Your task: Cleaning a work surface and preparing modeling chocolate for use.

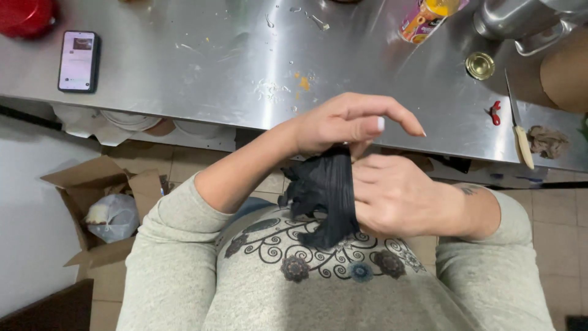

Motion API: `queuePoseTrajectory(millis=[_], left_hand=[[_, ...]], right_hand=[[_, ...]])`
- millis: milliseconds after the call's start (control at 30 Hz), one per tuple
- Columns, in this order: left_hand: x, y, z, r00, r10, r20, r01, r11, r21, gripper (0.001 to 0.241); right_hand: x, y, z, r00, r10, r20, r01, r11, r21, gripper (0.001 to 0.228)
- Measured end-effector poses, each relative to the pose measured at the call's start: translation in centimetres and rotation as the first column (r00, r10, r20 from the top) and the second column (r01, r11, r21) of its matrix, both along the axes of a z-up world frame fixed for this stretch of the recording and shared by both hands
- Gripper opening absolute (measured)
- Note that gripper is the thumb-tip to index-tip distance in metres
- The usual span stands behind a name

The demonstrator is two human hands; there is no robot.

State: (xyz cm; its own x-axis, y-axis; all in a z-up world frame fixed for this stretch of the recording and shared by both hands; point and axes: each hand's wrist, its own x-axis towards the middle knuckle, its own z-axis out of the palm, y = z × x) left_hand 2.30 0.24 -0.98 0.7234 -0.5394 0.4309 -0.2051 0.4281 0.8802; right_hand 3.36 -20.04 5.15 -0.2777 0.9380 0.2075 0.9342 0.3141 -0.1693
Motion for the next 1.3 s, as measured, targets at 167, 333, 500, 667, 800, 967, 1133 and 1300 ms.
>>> queuePoseTrajectory(millis=[167, 333, 500, 667, 800, 967, 1133, 1300], left_hand=[[-0.3, -1.7, 0.4, 1.000, 0.005, -0.014, -0.006, 0.999, -0.048, 0.051], [-1.0, -3.0, -0.5, 0.986, -0.109, -0.127, 0.091, 0.986, -0.138, 0.045], [-1.0, -3.0, -0.8, 0.978, -0.108, -0.179, 0.065, 0.971, -0.231, 0.041], [-1.7, -3.9, -1.7, 0.953, -0.168, -0.254, 0.117, 0.972, -0.202, 0.042], [-1.4, -4.7, -2.5, 0.901, -0.302, -0.312, 0.213, 0.933, -0.290, 0.035], [-3.5, -0.9, 4.7, 0.899, -0.426, -0.099, 0.428, 0.904, 0.007, 0.044], [-5.6, -3.0, 7.1, 0.958, -0.206, 0.198, 0.006, 0.706, 0.708, 0.049], [-3.5, -4.2, 1.1, 0.861, -0.106, 0.497, -0.410, 0.432, 0.803, 0.046]], right_hand=[[0.6, 1.0, 0.1, 0.946, 0.192, -0.261, -0.182, 0.981, 0.063, 0.044], [1.1, 0.4, -2.4, 0.734, 0.228, -0.640, -0.379, 0.919, -0.107, 0.039], [1.7, -0.2, -4.7, 0.432, 0.279, -0.858, -0.432, 0.899, 0.075, 0.040], [1.7, 0.5, -5.1, 0.540, 0.242, -0.806, -0.414, 0.910, -0.004, 0.043], [1.7, 1.0, -5.3, 0.587, 0.225, -0.778, -0.380, 0.925, -0.019, 0.044], [1.6, 2.7, -5.5, 0.653, 0.199, -0.731, -0.325, 0.945, -0.033, 0.046], [1.2, 4.9, -5.6, 0.704, 0.155, -0.693, -0.260, 0.964, -0.049, 0.048], [0.2, 7.4, -5.7, 0.746, 0.124, -0.654, -0.224, 0.972, -0.070, 0.051]])
